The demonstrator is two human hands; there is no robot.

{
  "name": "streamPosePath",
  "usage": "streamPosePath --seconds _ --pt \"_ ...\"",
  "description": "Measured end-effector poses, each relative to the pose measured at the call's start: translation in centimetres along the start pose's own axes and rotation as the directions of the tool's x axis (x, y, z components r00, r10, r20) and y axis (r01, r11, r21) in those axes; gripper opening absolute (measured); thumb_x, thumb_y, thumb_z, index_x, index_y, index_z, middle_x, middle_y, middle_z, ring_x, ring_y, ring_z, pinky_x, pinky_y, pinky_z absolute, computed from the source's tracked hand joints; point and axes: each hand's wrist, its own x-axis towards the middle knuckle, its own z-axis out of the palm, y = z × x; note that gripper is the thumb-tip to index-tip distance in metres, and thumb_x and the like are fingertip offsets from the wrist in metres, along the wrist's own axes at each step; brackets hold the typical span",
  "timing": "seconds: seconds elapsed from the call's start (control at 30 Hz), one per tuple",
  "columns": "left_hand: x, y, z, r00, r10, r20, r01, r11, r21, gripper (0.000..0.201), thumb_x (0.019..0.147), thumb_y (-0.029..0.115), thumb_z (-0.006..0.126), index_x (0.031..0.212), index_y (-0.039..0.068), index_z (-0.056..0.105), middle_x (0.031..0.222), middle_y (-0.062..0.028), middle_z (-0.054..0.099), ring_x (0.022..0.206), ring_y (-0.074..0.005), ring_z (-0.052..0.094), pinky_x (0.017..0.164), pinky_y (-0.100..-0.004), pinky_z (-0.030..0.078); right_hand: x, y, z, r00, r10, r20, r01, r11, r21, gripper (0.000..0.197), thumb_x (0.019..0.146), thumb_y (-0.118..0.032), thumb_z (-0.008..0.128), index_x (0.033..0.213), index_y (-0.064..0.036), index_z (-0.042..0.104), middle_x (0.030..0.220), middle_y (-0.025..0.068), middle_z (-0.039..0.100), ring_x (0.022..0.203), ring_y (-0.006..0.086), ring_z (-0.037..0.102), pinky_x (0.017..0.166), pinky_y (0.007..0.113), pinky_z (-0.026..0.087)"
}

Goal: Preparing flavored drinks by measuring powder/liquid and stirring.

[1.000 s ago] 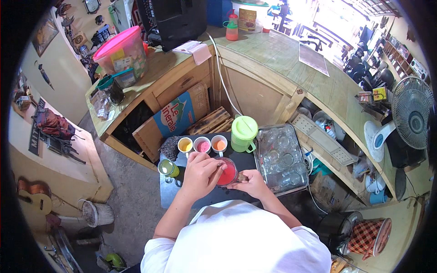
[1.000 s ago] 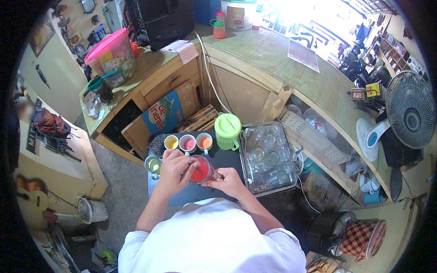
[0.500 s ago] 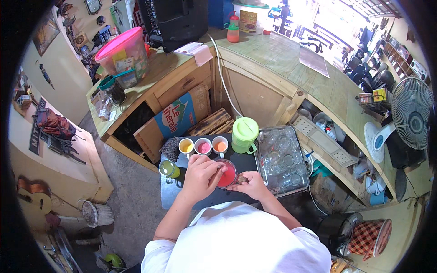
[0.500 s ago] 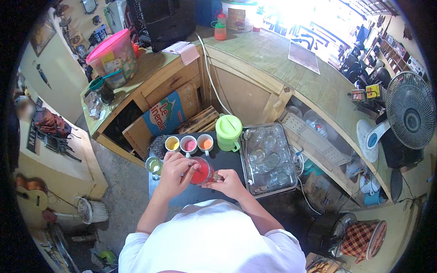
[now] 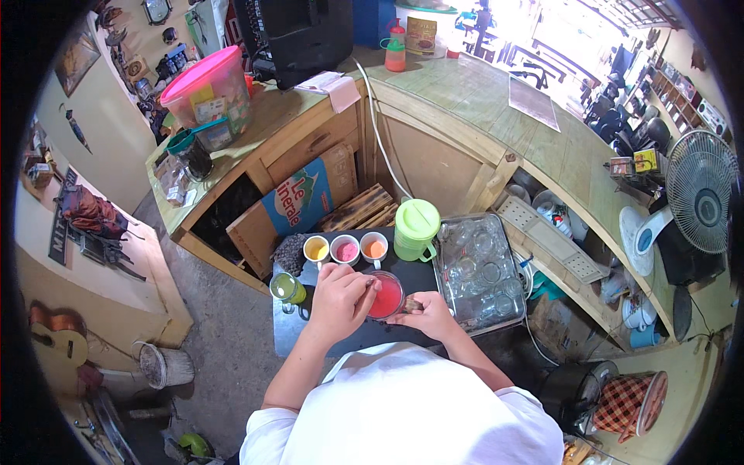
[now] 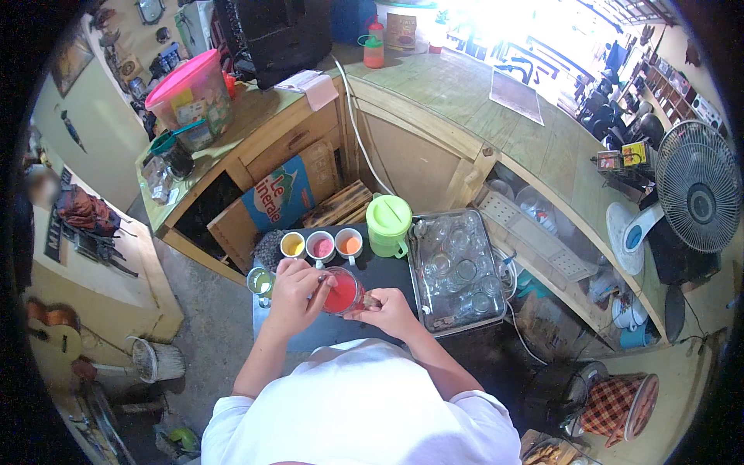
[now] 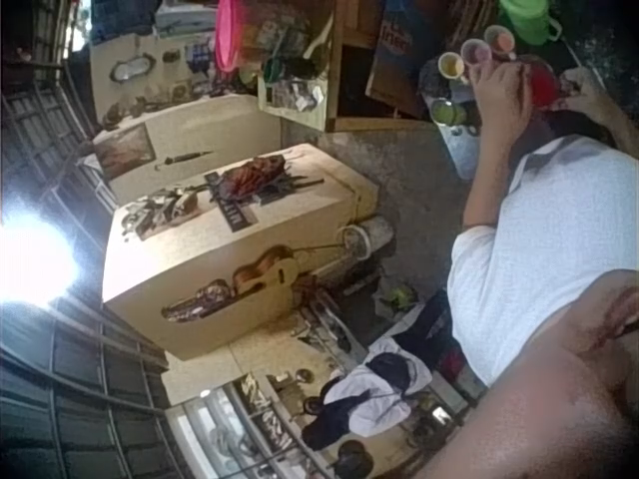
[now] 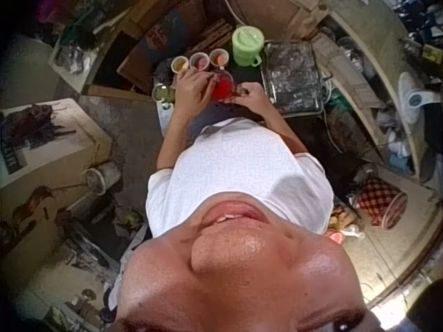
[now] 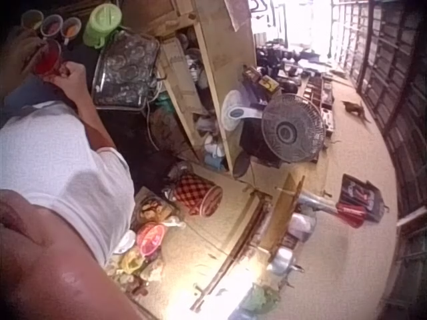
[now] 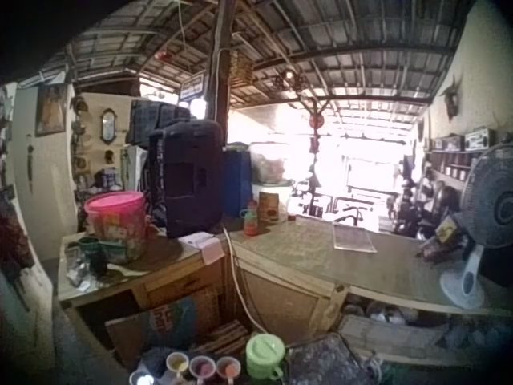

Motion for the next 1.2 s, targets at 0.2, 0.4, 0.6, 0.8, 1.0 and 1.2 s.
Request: streamPosePath --seconds 0.2,0.4,0.6,0.8,1.0,1.2 --pt "0.2 0.0 0.4 0.997 0.036 -0.062 -0.036 0.999 -0.011 0.008 0.078 0.012 0.067 0.083 0.007 0.065 0.076 -0.0026 0.065 0.071 -0.0202 0.056 0.075 -0.0363 0.038 0.0 -0.2 0.3 1.0 0.012 -0.011 -0.011 1.0 0.02 0.02 0.069 -0.013 0.08 0.072 0.0002 0.065 0.054 -0.0086 0.038 0.053 0.0023 0.033 0.048 0.023 0.029" --pt "0.3 -0.2 0.1 0.997 0.028 -0.075 -0.019 0.993 0.114 0.008 0.077 0.013 0.068 0.082 0.007 0.065 0.077 -0.0027 0.065 0.071 -0.0198 0.056 0.074 -0.0361 0.038 -0.1 -1.0 -0.1 0.999 0.009 -0.037 -0.012 0.997 -0.078 0.028 0.067 -0.01 0.08 0.061 -0.0017 0.054 0.054 -0.0083 0.036 0.054 0.0023 0.034 0.049 0.023 0.032" --pt "-0.1 -0.3 0.6 1.0 0.028 -0.004 -0.028 0.998 -0.051 0.009 0.077 0.014 0.068 0.082 0.007 0.065 0.077 -0.0023 0.066 0.072 -0.0191 0.056 0.074 -0.036 0.038 0.1 0.8 -0.2 0.999 -0.025 -0.028 0.025 1.0 0.004 0.022 0.068 -0.008 0.078 0.063 -0.0013 0.057 0.055 -0.0084 0.036 0.054 0.002 0.034 0.049 0.023 0.032" --pt "0.3 0.0 0.3 0.995 0.059 -0.075 -0.055 0.997 0.05 0.009 0.078 0.015 0.068 0.082 0.008 0.066 0.078 -0.0014 0.066 0.072 -0.0192 0.055 0.075 -0.0367 0.038 0.1 -0.5 0.2 1.0 0.017 -0.017 -0.015 0.996 0.091 0.015 0.069 -0.009 0.077 0.079 0.0003 0.069 0.054 -0.0086 0.038 0.053 0.0022 0.034 0.05 0.022 0.033" --pt "0.5 -0.2 -0.1 0.999 0.036 -0.009 -0.036 0.999 0.002 0.008 0.077 0.016 0.069 0.08 0.008 0.066 0.077 -0.0012 0.066 0.071 -0.0195 0.054 0.075 -0.0365 0.037 0.0 0.6 -0.3 1.0 0.017 -0.016 -0.016 0.998 0.067 0.015 0.069 -0.009 0.077 0.075 0.0009 0.068 0.054 -0.0081 0.039 0.053 0.0023 0.036 0.05 0.023 0.033" --pt "0.5 0.3 0.3 0.999 0.022 -0.025 -0.024 0.996 -0.084 0.008 0.077 0.014 0.069 0.081 0.008 0.067 0.076 -0.0013 0.066 0.072 -0.0194 0.054 0.076 -0.0363 0.037 -0.1 0.0 -0.2 0.999 0.023 -0.034 -0.021 0.998 0.054 0.018 0.069 -0.008 0.077 0.068 0.0009 0.062 0.054 -0.0079 0.038 0.054 0.0023 0.035 0.05 0.022 0.033"
